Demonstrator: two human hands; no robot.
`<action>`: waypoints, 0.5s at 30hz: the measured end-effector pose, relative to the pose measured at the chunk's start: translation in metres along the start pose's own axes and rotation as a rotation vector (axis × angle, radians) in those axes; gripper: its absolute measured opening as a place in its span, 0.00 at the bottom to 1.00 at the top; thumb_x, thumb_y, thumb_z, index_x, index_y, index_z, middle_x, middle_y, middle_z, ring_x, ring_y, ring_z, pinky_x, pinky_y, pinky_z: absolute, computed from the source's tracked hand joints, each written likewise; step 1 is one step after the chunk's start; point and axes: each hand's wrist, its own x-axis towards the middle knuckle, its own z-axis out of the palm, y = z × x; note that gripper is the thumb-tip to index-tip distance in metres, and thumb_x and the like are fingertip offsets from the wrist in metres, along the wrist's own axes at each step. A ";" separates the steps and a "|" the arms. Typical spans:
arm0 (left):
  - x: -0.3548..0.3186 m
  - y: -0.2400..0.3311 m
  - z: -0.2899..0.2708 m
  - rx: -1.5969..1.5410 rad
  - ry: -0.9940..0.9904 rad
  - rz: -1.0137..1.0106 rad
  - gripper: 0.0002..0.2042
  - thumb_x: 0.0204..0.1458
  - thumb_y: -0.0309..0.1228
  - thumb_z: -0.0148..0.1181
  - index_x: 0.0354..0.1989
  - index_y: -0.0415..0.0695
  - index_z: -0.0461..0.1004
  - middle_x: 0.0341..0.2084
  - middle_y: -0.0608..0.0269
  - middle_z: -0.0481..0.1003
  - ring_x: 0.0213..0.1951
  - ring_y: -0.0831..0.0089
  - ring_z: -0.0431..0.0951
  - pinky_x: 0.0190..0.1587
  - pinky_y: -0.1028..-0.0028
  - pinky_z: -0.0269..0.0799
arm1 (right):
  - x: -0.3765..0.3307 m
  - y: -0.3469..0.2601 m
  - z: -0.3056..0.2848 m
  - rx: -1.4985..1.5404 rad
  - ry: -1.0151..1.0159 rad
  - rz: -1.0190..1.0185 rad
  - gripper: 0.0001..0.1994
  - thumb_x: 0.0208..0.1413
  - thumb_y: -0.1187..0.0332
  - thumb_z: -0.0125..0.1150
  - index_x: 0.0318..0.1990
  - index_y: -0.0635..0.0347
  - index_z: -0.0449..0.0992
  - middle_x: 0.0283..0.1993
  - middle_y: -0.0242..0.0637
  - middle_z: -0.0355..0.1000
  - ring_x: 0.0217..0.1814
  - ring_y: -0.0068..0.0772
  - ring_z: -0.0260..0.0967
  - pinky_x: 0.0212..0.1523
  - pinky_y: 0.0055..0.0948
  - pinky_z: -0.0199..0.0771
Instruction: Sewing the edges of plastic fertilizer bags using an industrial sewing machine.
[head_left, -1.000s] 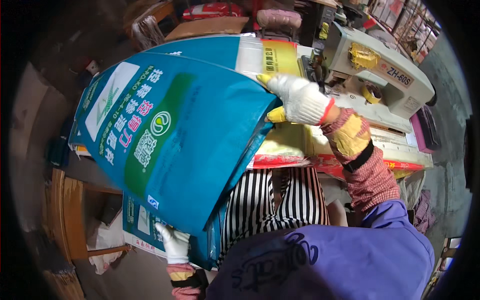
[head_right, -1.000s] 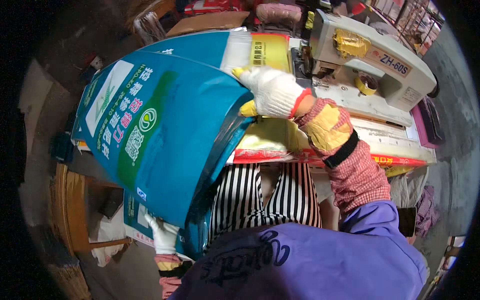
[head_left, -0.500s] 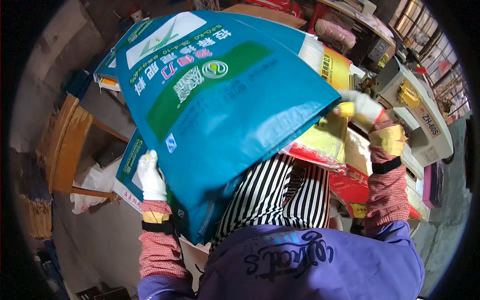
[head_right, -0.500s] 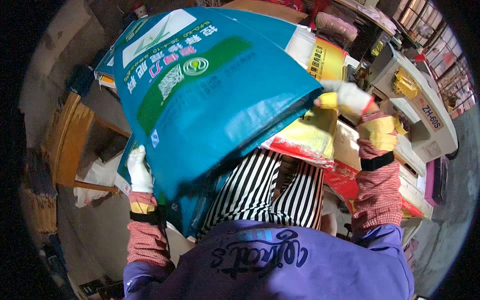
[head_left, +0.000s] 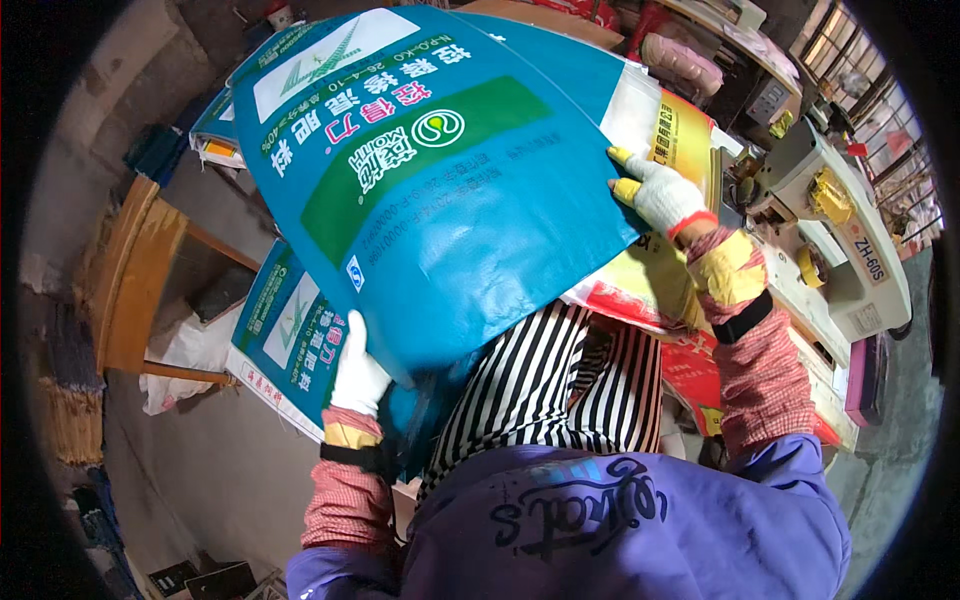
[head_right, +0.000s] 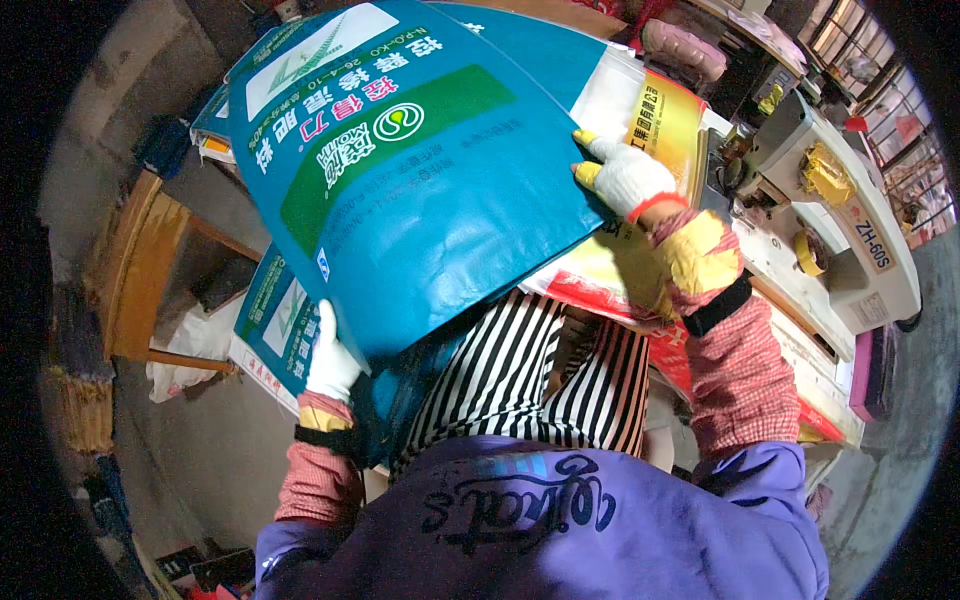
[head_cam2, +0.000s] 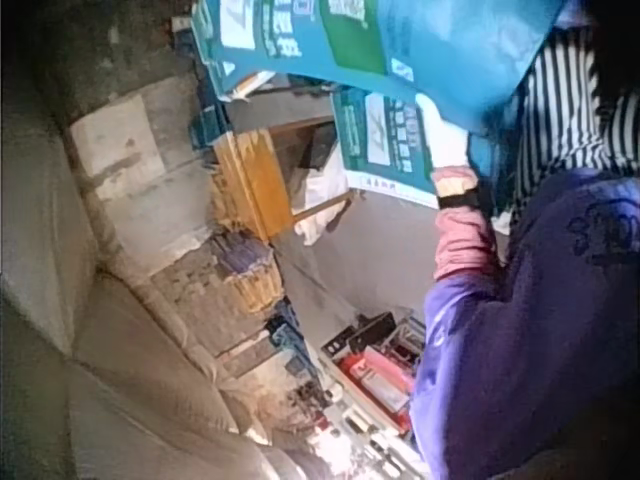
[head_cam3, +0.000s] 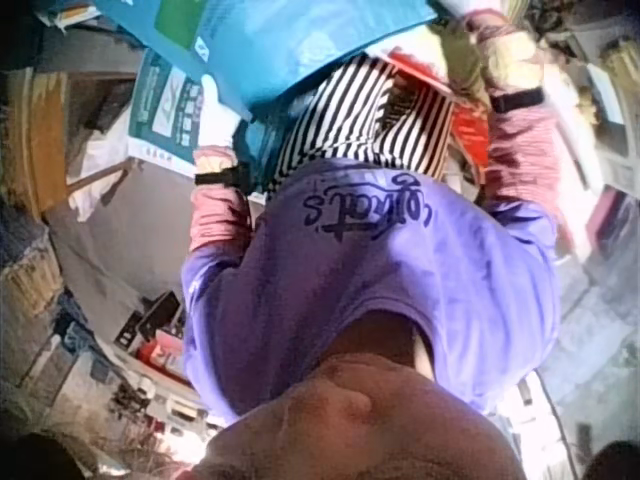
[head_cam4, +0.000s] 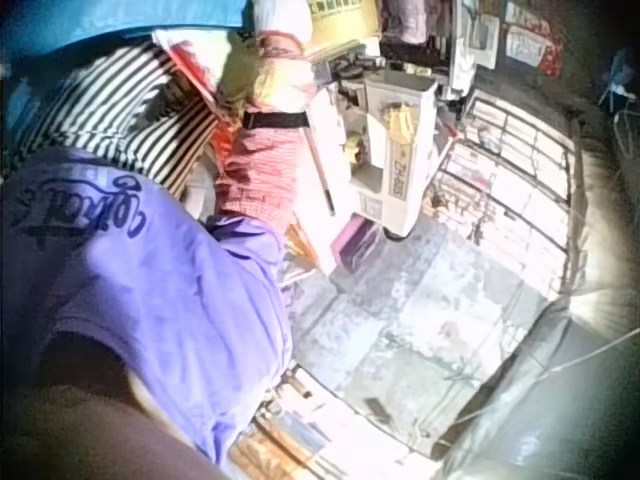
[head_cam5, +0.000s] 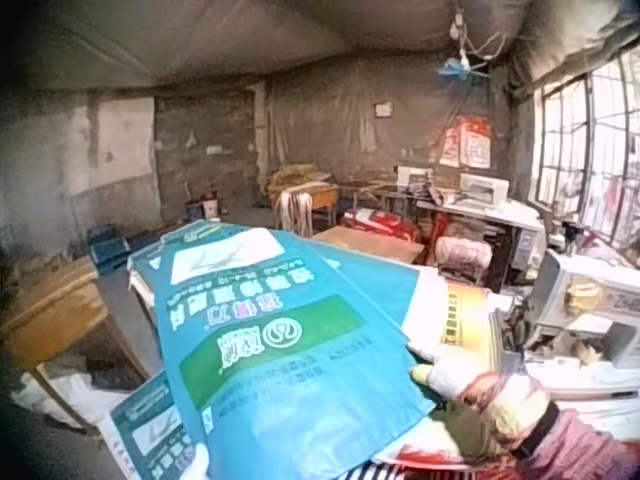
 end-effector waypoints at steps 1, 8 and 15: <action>-0.002 0.004 0.009 -0.581 0.035 -0.174 0.21 0.60 0.41 0.42 0.53 0.37 0.62 0.46 0.57 0.69 0.44 0.71 0.69 0.50 0.75 0.63 | -0.004 0.003 0.009 -0.060 0.087 -0.024 0.24 0.52 0.51 0.52 0.57 0.40 0.64 0.41 0.50 0.71 0.42 0.48 0.70 0.43 0.38 0.69; 0.001 0.020 0.003 -0.592 0.236 -0.254 0.13 0.57 0.37 0.49 0.41 0.39 0.69 0.32 0.68 0.72 0.32 0.81 0.69 0.38 0.79 0.64 | -0.029 -0.003 0.036 -0.046 0.239 0.068 0.22 0.54 0.54 0.50 0.56 0.45 0.66 0.43 0.52 0.67 0.43 0.52 0.68 0.43 0.41 0.68; -0.006 0.048 -0.045 -0.923 0.231 -0.237 0.21 0.56 0.41 0.47 0.52 0.37 0.63 0.44 0.56 0.70 0.44 0.69 0.72 0.48 0.72 0.68 | -0.034 0.001 0.035 0.038 0.541 -0.080 0.23 0.49 0.62 0.57 0.54 0.54 0.66 0.44 0.50 0.66 0.46 0.50 0.65 0.45 0.38 0.66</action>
